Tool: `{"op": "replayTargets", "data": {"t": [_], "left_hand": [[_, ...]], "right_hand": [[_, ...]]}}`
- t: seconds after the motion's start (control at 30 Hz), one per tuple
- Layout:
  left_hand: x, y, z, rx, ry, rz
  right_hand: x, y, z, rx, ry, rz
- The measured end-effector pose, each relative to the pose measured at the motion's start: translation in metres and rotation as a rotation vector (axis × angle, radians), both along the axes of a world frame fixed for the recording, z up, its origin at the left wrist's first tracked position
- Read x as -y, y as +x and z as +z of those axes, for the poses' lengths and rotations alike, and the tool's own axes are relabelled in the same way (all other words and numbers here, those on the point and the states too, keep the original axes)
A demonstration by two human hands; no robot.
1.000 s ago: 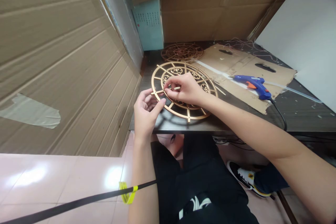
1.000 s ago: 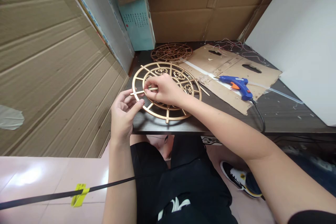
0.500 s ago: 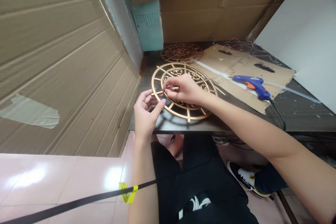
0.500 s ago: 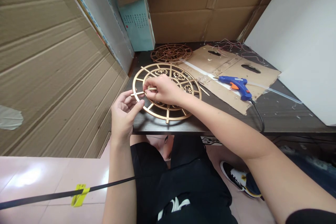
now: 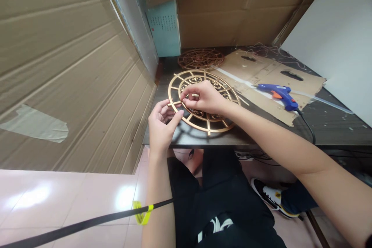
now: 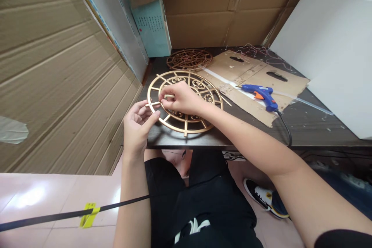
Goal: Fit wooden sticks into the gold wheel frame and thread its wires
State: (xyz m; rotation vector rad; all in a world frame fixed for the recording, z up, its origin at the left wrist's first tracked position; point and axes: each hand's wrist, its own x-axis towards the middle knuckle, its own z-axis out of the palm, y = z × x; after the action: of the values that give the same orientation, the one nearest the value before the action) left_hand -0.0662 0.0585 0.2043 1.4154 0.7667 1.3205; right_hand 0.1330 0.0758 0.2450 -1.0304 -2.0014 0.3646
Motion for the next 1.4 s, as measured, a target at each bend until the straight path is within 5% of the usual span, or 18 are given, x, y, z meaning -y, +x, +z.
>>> {"op": "replayTargets", "data": {"t": [0.67,1.4], "left_hand": [[0.003,0.001,0.003,0.021,0.018,0.026],[0.002,0.001,0.002,0.034,0.014,0.008]], "right_hand": [[0.011,-0.015,-0.006,0.029,0.053,-0.223],[0.009,-0.007,0.004,-0.014,-0.035,-0.11]]}}
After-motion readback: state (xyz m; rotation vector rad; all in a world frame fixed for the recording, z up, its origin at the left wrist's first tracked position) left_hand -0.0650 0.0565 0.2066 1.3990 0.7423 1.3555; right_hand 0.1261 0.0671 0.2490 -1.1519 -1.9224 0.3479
